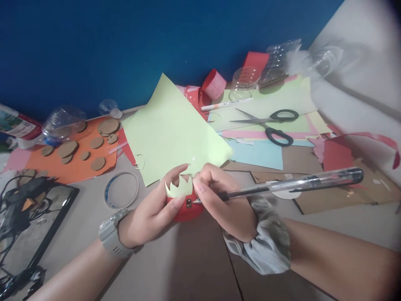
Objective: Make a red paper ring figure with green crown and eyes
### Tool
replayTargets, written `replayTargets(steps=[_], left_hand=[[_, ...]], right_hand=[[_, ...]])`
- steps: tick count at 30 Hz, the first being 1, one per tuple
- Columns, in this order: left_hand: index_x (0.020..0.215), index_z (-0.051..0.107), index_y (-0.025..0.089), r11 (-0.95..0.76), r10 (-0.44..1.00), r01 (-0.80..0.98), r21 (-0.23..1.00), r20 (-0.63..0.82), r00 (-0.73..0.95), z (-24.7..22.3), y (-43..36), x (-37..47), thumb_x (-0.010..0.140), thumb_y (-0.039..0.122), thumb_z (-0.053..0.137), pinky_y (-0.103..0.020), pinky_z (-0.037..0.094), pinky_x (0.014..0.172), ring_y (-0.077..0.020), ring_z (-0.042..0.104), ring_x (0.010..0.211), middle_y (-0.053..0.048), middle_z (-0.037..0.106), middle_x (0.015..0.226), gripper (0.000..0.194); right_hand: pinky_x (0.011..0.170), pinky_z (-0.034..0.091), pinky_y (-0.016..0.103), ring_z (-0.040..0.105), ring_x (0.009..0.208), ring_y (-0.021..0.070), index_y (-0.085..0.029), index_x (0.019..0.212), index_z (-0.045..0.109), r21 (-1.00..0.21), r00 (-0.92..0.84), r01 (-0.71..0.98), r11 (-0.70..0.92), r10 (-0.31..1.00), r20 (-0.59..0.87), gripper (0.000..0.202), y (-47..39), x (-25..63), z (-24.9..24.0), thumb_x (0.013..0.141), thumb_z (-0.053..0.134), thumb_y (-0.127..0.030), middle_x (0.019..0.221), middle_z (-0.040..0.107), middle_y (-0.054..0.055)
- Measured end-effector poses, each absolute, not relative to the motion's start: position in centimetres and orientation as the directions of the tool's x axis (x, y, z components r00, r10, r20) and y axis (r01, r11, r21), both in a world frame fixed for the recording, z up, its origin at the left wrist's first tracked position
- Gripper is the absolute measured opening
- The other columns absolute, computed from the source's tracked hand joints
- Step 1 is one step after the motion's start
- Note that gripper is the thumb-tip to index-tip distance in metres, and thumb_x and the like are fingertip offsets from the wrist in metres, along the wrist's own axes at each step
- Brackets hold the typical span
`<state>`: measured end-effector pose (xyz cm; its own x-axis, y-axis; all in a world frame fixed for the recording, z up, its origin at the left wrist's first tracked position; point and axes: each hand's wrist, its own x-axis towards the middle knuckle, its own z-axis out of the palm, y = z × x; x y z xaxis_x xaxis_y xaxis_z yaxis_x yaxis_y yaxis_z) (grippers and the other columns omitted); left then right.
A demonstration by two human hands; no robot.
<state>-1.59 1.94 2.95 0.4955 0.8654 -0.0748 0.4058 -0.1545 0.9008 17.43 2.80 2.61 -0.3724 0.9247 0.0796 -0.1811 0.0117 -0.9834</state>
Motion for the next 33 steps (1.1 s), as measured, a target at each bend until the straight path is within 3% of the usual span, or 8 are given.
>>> replayTargets(steps=[16, 25, 33], left_hand=[[0.150, 0.024, 0.024, -0.144, 0.860, 0.392, 0.909, -0.081, 0.504, 2.73, 1.92, -1.65, 0.102, 0.037, 0.040, -0.045, 0.038, 0.103, -0.0297, 0.042, 0.127, -0.011, 0.052, 0.131, 0.052], [0.149, 0.024, 0.022, -0.146, 0.859, 0.401, 0.904, -0.085, 0.504, 2.89, 1.96, -1.49, 0.102, 0.038, 0.041, -0.044, 0.038, 0.102, -0.0298, 0.044, 0.125, -0.011, 0.051, 0.129, 0.053], [0.149, 0.024, 0.021, -0.163, 0.861, 0.452, 0.877, -0.097, 0.500, 3.07, 2.01, -1.58, 0.102, 0.041, 0.039, -0.039, 0.044, 0.092, -0.0236, 0.053, 0.102, -0.009, 0.052, 0.116, 0.053]], right_hand=[[0.054, 0.027, 0.028, 0.028, 0.057, 0.0136, -0.024, 0.068, 0.031, -0.995, -0.354, -0.094, 0.012, 0.934, 0.045, 0.033, 2.81, 17.41, 2.74, 0.099, 0.045, -0.024, 0.062, 0.030, -0.006], [0.052, 0.026, 0.028, 0.028, 0.055, 0.0126, -0.023, 0.067, 0.032, -0.990, -0.332, -0.140, -0.014, 0.943, 0.034, 0.034, 2.74, 17.26, 2.70, 0.098, 0.046, -0.025, 0.060, 0.029, -0.006], [0.052, 0.026, 0.027, 0.029, 0.055, 0.0115, -0.023, 0.069, 0.037, -0.980, -0.283, -0.188, -0.064, 0.959, -0.008, 0.033, 2.67, 17.08, 2.54, 0.098, 0.050, -0.031, 0.061, 0.032, -0.007]])
